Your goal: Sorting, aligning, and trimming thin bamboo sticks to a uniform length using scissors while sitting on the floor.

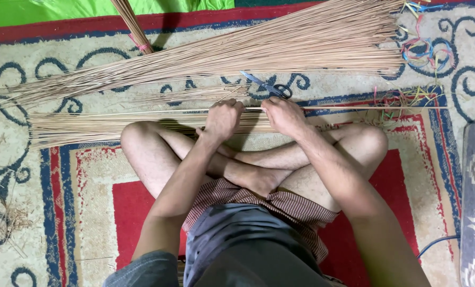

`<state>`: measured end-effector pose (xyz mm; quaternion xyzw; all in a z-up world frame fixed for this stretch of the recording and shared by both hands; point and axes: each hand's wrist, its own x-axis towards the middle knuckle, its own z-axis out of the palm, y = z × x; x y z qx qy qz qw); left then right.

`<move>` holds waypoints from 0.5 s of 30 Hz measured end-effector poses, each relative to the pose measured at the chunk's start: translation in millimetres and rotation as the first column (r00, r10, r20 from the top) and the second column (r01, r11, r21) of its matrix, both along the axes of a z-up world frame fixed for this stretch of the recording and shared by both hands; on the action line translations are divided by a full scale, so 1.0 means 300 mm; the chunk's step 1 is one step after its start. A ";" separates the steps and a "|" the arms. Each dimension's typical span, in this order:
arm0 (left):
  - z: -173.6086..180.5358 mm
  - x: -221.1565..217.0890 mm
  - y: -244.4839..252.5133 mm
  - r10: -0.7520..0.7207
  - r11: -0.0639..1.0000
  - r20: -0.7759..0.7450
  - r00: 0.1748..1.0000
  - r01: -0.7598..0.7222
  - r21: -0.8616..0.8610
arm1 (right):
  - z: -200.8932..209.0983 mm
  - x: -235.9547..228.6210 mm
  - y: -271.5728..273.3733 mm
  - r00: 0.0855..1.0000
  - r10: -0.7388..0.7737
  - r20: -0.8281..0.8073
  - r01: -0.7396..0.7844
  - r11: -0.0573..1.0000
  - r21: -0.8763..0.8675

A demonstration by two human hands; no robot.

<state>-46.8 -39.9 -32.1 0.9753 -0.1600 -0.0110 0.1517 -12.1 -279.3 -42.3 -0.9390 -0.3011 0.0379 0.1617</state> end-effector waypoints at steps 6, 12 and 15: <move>-0.103 0.045 0.160 -0.040 0.999 0.098 0.994 0.038 0.027 | -0.072 0.061 -0.192 0.996 -0.082 -0.047 0.079 0.995 -0.065; -0.096 0.033 0.145 0.038 0.998 -0.007 0.999 -0.038 0.048 | -0.008 0.039 -0.138 0.996 -0.054 -0.064 0.051 0.998 -0.044; -0.106 0.030 0.082 0.033 0.999 -0.024 0.999 -0.033 0.022 | -0.044 0.028 -0.043 0.999 -0.019 -0.037 0.017 0.999 -0.029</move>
